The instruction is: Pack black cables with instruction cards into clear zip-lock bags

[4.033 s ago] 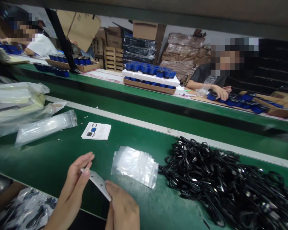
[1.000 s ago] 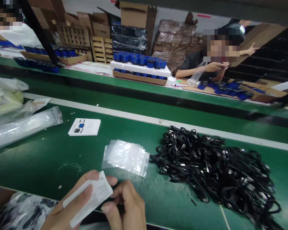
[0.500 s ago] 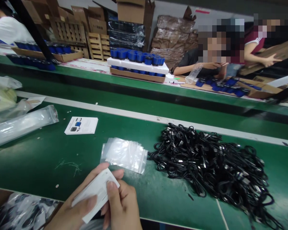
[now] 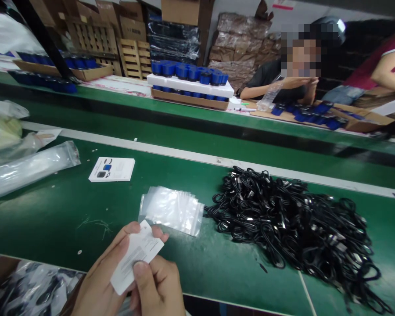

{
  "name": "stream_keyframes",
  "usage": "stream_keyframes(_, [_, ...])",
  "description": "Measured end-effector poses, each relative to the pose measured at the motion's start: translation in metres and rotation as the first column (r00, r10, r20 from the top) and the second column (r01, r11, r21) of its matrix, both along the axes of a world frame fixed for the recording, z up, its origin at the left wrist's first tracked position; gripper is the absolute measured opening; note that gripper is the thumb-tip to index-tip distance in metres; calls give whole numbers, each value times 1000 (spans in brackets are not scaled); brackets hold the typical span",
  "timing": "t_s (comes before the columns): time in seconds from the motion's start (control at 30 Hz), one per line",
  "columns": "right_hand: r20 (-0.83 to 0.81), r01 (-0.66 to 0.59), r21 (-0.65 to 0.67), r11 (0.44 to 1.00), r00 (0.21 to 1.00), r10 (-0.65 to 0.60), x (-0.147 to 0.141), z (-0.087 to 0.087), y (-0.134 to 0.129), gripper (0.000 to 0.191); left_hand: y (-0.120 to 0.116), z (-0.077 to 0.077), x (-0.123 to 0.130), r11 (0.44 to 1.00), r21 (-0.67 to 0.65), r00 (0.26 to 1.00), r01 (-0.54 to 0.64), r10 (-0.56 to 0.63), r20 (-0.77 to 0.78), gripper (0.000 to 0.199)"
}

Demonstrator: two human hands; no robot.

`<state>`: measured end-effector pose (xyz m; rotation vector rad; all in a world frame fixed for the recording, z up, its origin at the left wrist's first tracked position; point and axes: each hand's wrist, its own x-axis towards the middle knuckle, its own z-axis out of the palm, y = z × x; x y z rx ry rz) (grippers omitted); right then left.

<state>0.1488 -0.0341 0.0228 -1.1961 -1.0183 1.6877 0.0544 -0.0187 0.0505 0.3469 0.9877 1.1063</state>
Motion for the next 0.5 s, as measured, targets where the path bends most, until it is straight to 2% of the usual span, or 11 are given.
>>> stream_keyframes(0.1, [58, 11, -17, 1000, 998, -10, 1, -2, 1, 61, -1, -1, 3, 999, -9, 997, -38, 38, 65, 32])
stream_keyframes(0.17, [60, -10, 29, 1000, 998, 8, 2, -4, 3, 60, -1, -2, 4, 999, -15, 996, -52, 53, 69, 33])
stream_keyframes(0.23, [6, -69, 78, 995, 998, 69, 1, -8, 4, 57, -1, -2, 4, 999, -15, 998, -48, 48, 34, 36])
stream_keyframes(0.3, [-68, -98, 58, 993, 992, 102, -1, -11, 3, 57, -2, -1, 4, 999, -28, 999, -41, 41, 4, 38])
stream_keyframes(0.37, [-91, -41, -7, 999, 995, 40, -4, -13, -1, 57, -4, -1, 4, 998, -45, 999, -52, 52, 11, 40])
stream_keyframes(0.43, [-49, 62, -50, 997, 997, -64, -7, -12, -5, 57, -6, 0, 5, 996, -40, 997, -76, 77, 32, 41])
stream_keyframes(0.5, [-11, 90, -67, 994, 996, -91, -8, -8, -5, 56, -8, 0, 6, 996, -29, 995, -82, 84, 45, 41])
